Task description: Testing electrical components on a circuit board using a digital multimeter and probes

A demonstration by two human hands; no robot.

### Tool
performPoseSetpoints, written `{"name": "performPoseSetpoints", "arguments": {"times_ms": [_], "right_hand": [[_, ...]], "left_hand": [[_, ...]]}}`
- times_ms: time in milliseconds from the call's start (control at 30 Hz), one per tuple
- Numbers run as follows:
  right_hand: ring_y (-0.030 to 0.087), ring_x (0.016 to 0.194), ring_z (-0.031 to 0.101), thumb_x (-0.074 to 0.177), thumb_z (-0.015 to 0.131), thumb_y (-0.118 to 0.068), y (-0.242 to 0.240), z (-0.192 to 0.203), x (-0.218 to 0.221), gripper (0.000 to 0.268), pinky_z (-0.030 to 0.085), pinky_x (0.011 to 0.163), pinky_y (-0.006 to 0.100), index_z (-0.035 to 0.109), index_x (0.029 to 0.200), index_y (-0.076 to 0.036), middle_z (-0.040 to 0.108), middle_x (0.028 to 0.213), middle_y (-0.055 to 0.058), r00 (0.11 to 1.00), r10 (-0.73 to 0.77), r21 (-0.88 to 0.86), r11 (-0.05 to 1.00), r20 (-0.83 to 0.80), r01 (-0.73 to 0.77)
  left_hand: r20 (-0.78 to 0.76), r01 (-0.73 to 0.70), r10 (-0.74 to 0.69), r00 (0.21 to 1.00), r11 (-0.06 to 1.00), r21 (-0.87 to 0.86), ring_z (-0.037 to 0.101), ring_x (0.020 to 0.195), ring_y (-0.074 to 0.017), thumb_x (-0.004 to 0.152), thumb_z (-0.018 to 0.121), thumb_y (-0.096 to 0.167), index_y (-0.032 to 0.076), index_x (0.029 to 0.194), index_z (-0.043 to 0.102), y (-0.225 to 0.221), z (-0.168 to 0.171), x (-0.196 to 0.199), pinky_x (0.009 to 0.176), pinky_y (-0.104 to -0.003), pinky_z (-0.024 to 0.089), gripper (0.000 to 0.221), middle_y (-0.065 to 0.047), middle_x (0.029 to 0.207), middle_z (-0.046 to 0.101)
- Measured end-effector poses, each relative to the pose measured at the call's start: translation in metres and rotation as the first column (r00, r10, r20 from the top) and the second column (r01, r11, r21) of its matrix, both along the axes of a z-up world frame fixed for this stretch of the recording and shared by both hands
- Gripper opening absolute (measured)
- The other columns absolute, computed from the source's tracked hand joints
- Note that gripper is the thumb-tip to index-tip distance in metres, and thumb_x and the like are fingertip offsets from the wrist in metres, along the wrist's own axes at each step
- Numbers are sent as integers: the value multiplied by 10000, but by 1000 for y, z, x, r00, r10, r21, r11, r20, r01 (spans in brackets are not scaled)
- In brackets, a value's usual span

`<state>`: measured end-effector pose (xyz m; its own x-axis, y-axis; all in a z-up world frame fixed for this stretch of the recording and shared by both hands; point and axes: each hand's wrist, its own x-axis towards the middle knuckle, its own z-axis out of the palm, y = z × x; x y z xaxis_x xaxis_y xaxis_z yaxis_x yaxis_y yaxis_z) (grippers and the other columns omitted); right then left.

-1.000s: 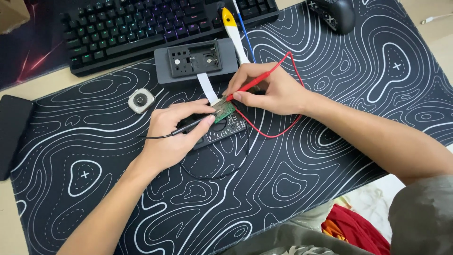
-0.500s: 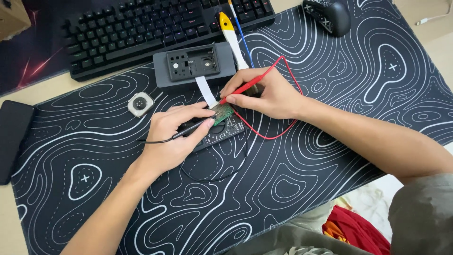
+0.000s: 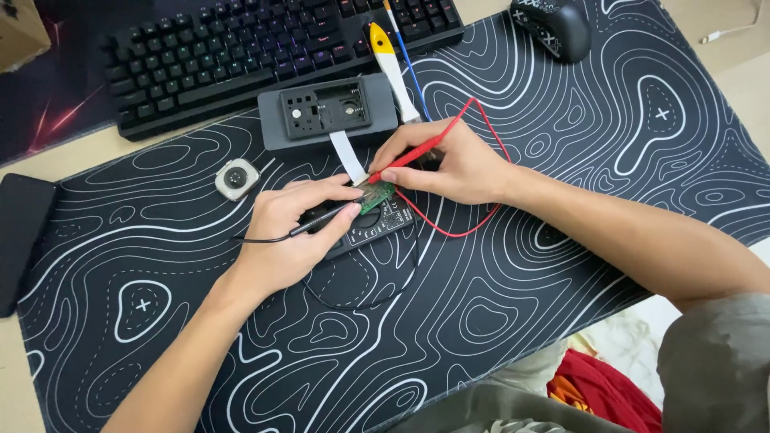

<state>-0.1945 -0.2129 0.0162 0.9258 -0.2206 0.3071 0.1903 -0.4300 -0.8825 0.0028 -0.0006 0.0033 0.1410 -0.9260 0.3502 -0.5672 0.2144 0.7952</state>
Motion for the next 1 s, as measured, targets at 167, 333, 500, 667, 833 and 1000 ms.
{"name": "performPoseSetpoints", "arguments": {"times_ms": [167,333,500,667,833,1000], "right_hand": [[288,1095,851,1106,785,-79,-2,-2,0,120,657,1028,433,836,1204,-33,867,1181,176,1000,7,9,1000,4,-7],[252,1130,842,1113,808,-118,-3,-6,0,113,653,1033,410,837,1196,-48,866,1204,148,999,14,0,1000,45,-14],[237,1118,843,1116,805,-143,-5,-12,1,108,657,1018,392,843,1190,-74,868,1186,121,998,8,2,1000,60,-8],[254,1100,849,1122,797,-132,-5,-11,0,108,661,1015,403,839,1205,-76,866,1171,132,998,8,8,1000,62,-8],[257,1119,845,1127,793,-138,-6,-11,1,120,664,1016,406,834,1219,-72,861,1180,136,998,30,14,999,58,-30],[261,1113,846,1127,794,-134,-5,-10,1,118,671,1003,408,831,1217,-67,859,1173,142,998,32,16,999,63,-33]], "left_hand": [[-2,10,-10,1000,1000,10,787,1295,-436,1001,831,7,46,1137,881,0,2,1,1137,-503,582,150,-179,1054,892],[3,8,-8,1000,1000,12,778,1311,-441,1010,829,13,42,1155,881,1,3,-1,1135,-515,586,157,-186,1069,890],[28,-4,4,1000,1000,20,794,1291,-425,999,841,27,64,1121,889,2,3,2,1139,-495,593,137,-181,1059,891],[19,5,-6,1000,999,37,801,1291,-408,988,855,27,62,1110,889,2,-1,6,1147,-478,591,131,-182,1081,894],[5,-11,11,1000,999,30,802,1282,-431,990,842,17,46,1114,882,3,-1,3,1141,-509,592,133,-204,1087,890],[31,-15,15,999,1000,10,808,1286,-406,993,858,33,57,1098,886,2,-2,3,1141,-489,593,111,-182,1081,892]]}}
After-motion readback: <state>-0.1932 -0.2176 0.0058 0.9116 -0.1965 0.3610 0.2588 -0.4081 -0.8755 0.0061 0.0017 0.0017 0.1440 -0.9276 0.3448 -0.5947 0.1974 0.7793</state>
